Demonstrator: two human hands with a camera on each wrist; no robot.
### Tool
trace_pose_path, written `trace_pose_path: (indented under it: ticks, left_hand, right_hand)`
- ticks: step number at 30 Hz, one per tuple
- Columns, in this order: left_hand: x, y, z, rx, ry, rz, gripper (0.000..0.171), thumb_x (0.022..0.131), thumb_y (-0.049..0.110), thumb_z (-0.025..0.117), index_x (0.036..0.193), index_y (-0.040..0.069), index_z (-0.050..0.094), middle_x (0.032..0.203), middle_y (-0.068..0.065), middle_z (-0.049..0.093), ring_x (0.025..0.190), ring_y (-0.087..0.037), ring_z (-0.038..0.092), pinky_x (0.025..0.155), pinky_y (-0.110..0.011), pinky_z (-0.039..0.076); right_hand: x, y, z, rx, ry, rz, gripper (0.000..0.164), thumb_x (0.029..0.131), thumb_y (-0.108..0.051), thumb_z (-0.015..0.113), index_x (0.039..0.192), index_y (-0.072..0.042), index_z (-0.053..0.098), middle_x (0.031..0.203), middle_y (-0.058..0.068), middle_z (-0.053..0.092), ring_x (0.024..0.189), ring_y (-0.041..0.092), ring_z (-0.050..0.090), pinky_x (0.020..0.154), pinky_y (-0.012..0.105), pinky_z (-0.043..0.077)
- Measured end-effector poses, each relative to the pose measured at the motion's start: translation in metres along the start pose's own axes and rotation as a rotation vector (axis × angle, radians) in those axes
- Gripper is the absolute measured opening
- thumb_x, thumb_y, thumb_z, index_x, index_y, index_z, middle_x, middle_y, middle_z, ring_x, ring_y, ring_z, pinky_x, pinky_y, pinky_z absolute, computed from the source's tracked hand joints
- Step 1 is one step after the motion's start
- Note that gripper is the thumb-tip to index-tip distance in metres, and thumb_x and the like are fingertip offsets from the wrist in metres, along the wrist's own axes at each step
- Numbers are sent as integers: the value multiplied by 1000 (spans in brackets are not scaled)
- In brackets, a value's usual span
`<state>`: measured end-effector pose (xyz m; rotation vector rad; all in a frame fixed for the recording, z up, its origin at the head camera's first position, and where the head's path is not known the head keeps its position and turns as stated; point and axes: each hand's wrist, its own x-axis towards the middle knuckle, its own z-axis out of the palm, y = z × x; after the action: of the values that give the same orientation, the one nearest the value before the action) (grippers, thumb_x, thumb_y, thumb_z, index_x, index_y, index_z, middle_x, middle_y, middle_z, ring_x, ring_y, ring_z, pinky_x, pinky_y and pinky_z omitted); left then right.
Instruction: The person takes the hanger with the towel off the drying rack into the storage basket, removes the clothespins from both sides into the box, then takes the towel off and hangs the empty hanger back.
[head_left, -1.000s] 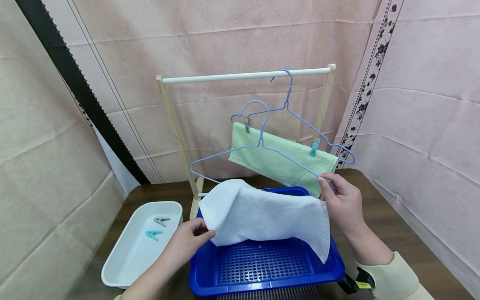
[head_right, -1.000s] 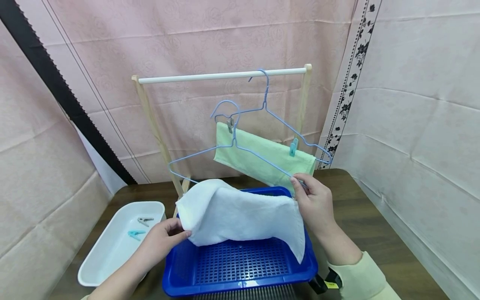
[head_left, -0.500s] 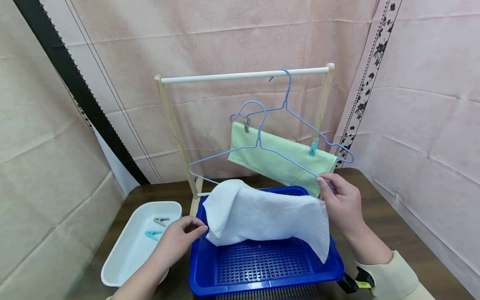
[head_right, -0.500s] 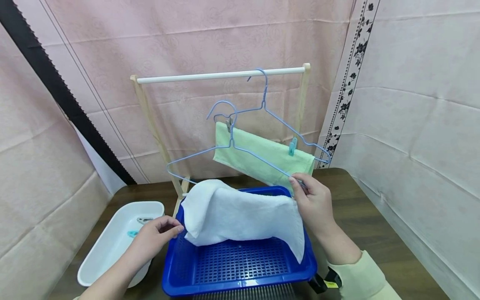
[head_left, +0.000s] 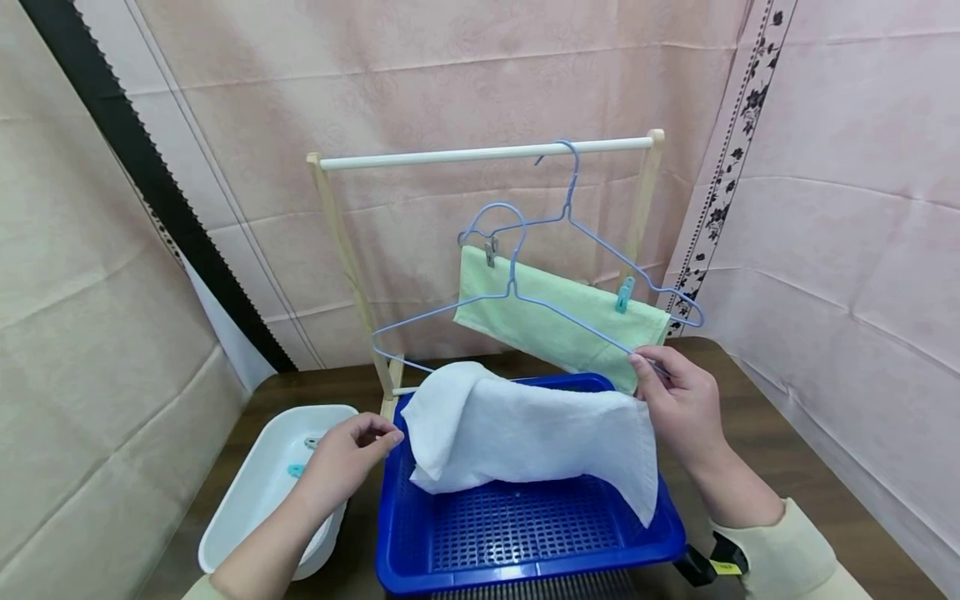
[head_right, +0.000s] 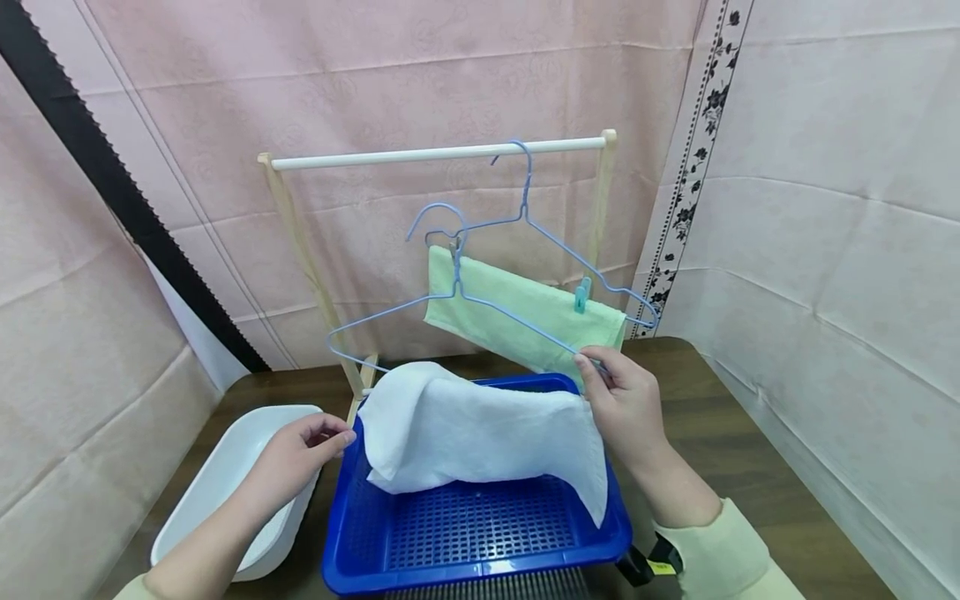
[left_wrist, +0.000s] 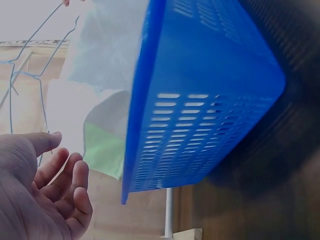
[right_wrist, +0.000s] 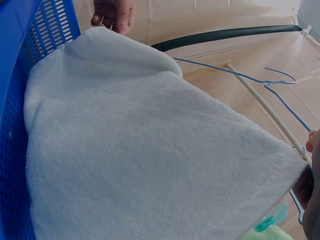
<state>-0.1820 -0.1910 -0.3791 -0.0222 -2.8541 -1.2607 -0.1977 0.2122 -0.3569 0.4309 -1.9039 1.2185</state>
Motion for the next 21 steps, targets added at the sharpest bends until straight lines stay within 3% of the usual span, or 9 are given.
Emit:
trace_pose_path:
  ticks: [10, 21]
  left_hand:
    - [15, 6, -10, -1, 4, 30, 26, 96, 37, 65, 113, 17, 69, 109, -2, 69, 99, -23, 63, 80, -43, 56]
    - [27, 19, -11, 9, -17, 75, 41, 94, 45, 66, 125, 18, 67, 120, -3, 67, 105, -23, 60, 81, -41, 53]
  right_hand:
    - [2, -2, 1, -7, -19, -37, 14, 85, 15, 67, 95, 5, 70, 61, 11, 56, 51, 2, 49, 47, 16, 39]
    - [1, -4, 1, -24, -29, -67, 15, 85, 13, 69, 95, 3, 71, 61, 3, 57, 52, 1, 50, 45, 17, 39]
